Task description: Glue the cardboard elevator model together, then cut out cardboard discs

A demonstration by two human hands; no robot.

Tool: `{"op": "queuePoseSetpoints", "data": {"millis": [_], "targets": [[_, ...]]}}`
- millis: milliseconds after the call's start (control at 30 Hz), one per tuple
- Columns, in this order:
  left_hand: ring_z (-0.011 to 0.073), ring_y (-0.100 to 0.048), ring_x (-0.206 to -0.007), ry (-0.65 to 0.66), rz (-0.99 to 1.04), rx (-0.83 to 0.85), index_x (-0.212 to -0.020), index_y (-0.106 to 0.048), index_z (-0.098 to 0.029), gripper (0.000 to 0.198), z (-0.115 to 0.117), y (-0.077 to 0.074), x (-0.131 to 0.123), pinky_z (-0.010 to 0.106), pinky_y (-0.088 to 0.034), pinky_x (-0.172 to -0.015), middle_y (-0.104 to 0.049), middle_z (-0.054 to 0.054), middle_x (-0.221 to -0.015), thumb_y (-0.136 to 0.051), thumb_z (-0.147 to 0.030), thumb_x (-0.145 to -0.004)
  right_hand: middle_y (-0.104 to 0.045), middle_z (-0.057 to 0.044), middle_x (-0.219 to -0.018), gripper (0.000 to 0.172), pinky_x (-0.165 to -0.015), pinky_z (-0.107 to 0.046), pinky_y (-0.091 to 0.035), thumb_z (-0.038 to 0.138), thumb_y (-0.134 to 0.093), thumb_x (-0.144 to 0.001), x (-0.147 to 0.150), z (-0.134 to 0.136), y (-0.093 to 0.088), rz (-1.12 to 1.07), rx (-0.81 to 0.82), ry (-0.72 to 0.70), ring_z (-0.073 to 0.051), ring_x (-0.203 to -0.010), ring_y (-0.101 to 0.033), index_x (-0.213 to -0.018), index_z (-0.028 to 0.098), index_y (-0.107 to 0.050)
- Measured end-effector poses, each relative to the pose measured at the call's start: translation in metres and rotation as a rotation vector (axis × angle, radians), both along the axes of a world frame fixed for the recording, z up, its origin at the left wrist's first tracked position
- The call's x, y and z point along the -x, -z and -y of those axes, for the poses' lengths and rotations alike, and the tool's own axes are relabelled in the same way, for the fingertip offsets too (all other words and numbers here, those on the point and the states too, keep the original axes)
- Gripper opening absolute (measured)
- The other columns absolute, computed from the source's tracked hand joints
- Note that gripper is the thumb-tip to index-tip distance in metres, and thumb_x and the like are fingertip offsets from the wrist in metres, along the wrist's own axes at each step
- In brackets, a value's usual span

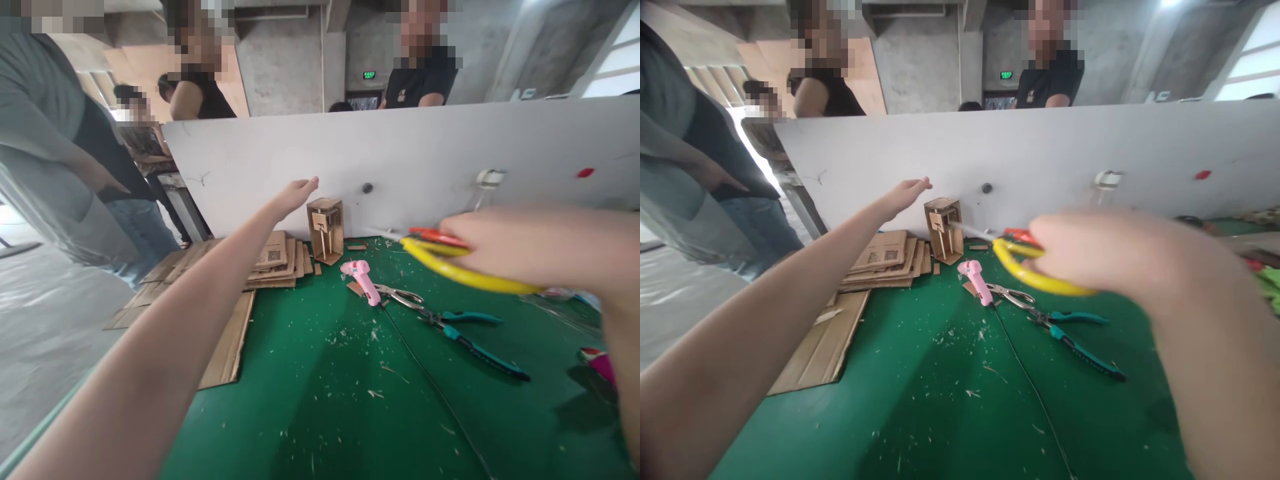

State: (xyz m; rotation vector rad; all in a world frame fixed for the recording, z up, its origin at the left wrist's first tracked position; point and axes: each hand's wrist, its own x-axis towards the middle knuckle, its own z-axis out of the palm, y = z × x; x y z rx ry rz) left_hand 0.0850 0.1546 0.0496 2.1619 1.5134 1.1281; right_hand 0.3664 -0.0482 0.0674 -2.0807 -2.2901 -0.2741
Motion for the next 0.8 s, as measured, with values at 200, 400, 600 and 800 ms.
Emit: {"op": "queuePoseSetpoints", "data": {"millis": [200,400,600,800], "targets": [[0.0233,-0.052,-0.117,0.003,-0.095,-0.478,-0.111,-0.06,-0.02,0.034,0.133,-0.018,0.004,0.041,-0.039,-0.102,-0.06,0.007,-0.114,-0.04,-0.039,-0.09,-0.062,-0.009,-0.063,0.025,-0.046,-0.032,-0.034,0.044,-0.058,-0.077,0.074,0.003,0.054,0.031,0.152,-0.382,-0.019,-0.049,-0.053,-0.068,0.02,-0.057],[0.0321,-0.028,-0.141,0.339,-0.65,-0.183,-0.147,-0.027,-0.034,0.083,0.263,0.091,0.007,0.054,-0.014,-0.118,-0.039,0.006,-0.151,-0.066,-0.038,-0.074,-0.071,-0.011,-0.079,0.024,-0.056,-0.035,-0.045,0.033,-0.053,-0.079,0.124,0.011,0.122,-0.234,0.103,-0.485,-0.026,-0.068,-0.066,-0.088,0.016,-0.069],[0.0352,-0.046,-0.129,0.315,-0.683,0.2,-0.153,-0.003,-0.028,0.113,0.266,0.13,0.032,0.054,-0.032,-0.11,-0.049,0.012,-0.142,-0.071,-0.034,-0.062,-0.074,-0.01,-0.085,0.028,-0.062,-0.034,-0.051,0.041,-0.066,-0.072,0.158,0.04,0.149,-0.289,0.236,-0.614,-0.028,-0.078,-0.07,-0.086,0.018,-0.072],[0.0376,-0.051,-0.122,0.216,-0.667,0.291,-0.152,0.001,-0.029,0.126,0.274,0.136,0.051,0.048,-0.044,-0.096,-0.044,0.015,-0.144,-0.075,-0.044,-0.053,-0.072,-0.017,-0.098,0.032,-0.082,-0.04,-0.053,0.029,-0.064,-0.074,0.172,0.048,0.151,-0.436,0.233,-0.781,-0.031,-0.094,-0.066,-0.097,0.008,-0.07]]}}
